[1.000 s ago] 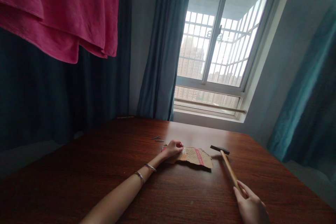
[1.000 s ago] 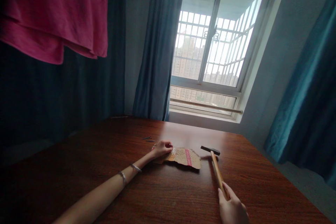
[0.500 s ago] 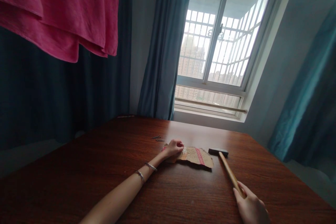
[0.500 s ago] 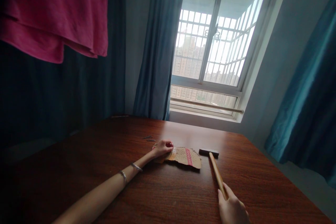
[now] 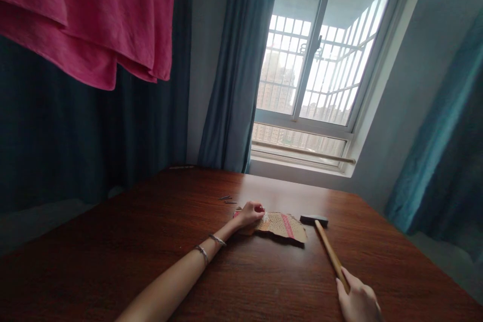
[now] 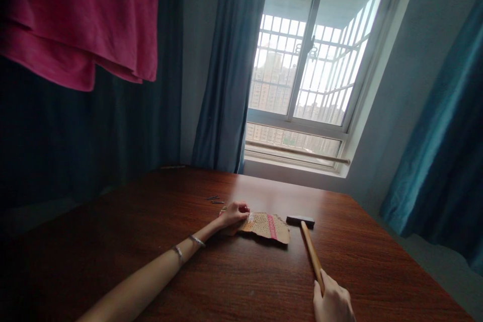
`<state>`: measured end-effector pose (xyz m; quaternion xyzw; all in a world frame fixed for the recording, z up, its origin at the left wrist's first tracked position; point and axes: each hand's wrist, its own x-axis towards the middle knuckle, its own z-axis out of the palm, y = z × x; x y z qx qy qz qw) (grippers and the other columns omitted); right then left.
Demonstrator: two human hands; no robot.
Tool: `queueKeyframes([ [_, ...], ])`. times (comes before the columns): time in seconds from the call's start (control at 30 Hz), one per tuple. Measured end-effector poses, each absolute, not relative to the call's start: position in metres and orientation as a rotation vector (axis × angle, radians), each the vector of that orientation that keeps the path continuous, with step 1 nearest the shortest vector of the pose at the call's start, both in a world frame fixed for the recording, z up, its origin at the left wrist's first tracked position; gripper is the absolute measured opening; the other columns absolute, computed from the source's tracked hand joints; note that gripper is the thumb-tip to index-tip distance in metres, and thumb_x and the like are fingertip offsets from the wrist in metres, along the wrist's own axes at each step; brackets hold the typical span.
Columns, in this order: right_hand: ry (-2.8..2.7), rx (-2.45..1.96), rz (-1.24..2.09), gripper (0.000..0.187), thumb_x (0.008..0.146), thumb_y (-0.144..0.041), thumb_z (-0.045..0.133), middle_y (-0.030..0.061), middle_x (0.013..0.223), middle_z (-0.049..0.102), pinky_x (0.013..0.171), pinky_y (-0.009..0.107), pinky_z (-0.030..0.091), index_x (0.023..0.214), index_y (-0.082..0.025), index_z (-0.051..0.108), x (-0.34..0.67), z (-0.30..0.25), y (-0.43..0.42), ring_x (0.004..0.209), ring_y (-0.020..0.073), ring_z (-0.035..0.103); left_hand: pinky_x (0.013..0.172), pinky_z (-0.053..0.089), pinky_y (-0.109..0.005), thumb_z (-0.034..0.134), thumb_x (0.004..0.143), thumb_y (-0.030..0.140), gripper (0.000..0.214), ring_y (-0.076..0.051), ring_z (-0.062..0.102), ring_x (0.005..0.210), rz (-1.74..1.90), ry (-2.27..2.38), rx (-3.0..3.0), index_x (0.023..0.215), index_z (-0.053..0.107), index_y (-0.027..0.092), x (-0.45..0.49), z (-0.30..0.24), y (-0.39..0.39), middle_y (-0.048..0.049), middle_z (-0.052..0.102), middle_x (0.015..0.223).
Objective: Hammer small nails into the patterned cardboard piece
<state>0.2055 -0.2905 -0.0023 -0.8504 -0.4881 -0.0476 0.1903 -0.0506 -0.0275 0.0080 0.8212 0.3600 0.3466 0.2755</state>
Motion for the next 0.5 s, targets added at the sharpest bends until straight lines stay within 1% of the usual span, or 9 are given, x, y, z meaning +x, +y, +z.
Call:
queueKeyframes([
  [0.1,-1.386,-2.383,-0.181,0.040,0.078,-0.028,0.041,0.0123,0.107,0.063,0.085,0.036,0.041,0.111,-0.014,0.060,0.203,0.006,-0.279,0.095,0.0272,0.058,0.064,0.042,-0.021,0.057,0.068,0.025,0.019,-0.013,0.057,0.071,0.930,0.955,2.185,0.079,0.067,0.012,-0.049,0.005,-0.026,-0.0036,0.065,0.076],
  [0.17,-1.404,-2.348,-0.219,0.039,0.079,-0.028,0.041,0.0122,0.108,0.062,0.085,0.035,0.040,0.111,-0.014,0.059,0.196,0.015,-0.262,0.096,0.0263,0.057,0.066,0.043,-0.022,0.060,0.067,0.026,0.027,-0.013,0.057,0.072,0.942,0.919,2.133,0.090,0.066,0.012,-0.047,0.001,-0.022,-0.0049,0.065,0.081],
  [0.23,-1.471,-2.269,-0.239,0.038,0.080,-0.027,0.040,0.0128,0.108,0.062,0.087,0.033,0.038,0.109,-0.012,0.060,0.185,0.027,-0.242,0.097,0.0244,0.056,0.067,0.045,-0.023,0.065,0.064,0.028,0.044,-0.013,0.058,0.073,0.953,0.873,2.068,0.105,0.061,0.011,-0.045,-0.004,-0.018,-0.0062,0.065,0.086],
  [0.3,-1.566,-2.160,-0.261,0.037,0.081,-0.025,0.040,0.0125,0.108,0.061,0.090,0.032,0.036,0.108,-0.012,0.061,0.169,0.040,-0.220,0.101,0.0234,0.054,0.066,0.046,-0.023,0.070,0.060,0.031,0.063,-0.013,0.058,0.073,0.940,0.836,2.021,0.117,0.052,0.011,-0.046,-0.005,-0.014,-0.0069,0.063,0.091],
  [0.37,-1.683,-2.032,-0.255,0.036,0.082,-0.025,0.039,0.0114,0.106,0.062,0.092,0.030,0.033,0.108,-0.013,0.061,0.152,0.051,-0.198,0.104,0.0221,0.052,0.065,0.047,-0.024,0.073,0.056,0.034,0.078,-0.013,0.059,0.073,0.903,0.810,1.988,0.125,0.044,0.013,-0.049,-0.001,-0.013,-0.0076,0.062,0.095],
  [0.4,-1.718,-1.986,-0.234,0.035,0.083,-0.025,0.038,0.0107,0.105,0.062,0.091,0.028,0.033,0.108,-0.014,0.060,0.144,0.055,-0.188,0.104,0.0212,0.052,0.066,0.047,-0.025,0.073,0.056,0.036,0.082,-0.014,0.059,0.074,0.881,0.793,1.969,0.128,0.041,0.013,-0.051,0.003,-0.013,-0.0084,0.062,0.097],
  [0.43,-1.739,-1.957,-0.209,0.035,0.084,-0.025,0.037,0.0103,0.104,0.063,0.088,0.027,0.035,0.107,-0.015,0.061,0.137,0.057,-0.178,0.103,0.0207,0.052,0.067,0.047,-0.026,0.072,0.058,0.038,0.083,-0.015,0.060,0.077,0.859,0.769,1.954,0.130,0.039,0.014,-0.053,0.008,-0.013,-0.0091,0.061,0.099],
  [0.5,-1.772,-1.913,-0.171,0.033,0.085,-0.025,0.037,0.0104,0.102,0.063,0.083,0.026,0.038,0.104,-0.015,0.062,0.128,0.058,-0.157,0.100,0.0206,0.054,0.072,0.047,-0.028,0.068,0.063,0.040,0.076,-0.017,0.060,0.083,0.809,0.729,1.949,0.129,0.040,0.015,-0.060,0.022,-0.011,-0.0098,0.061,0.102],
])
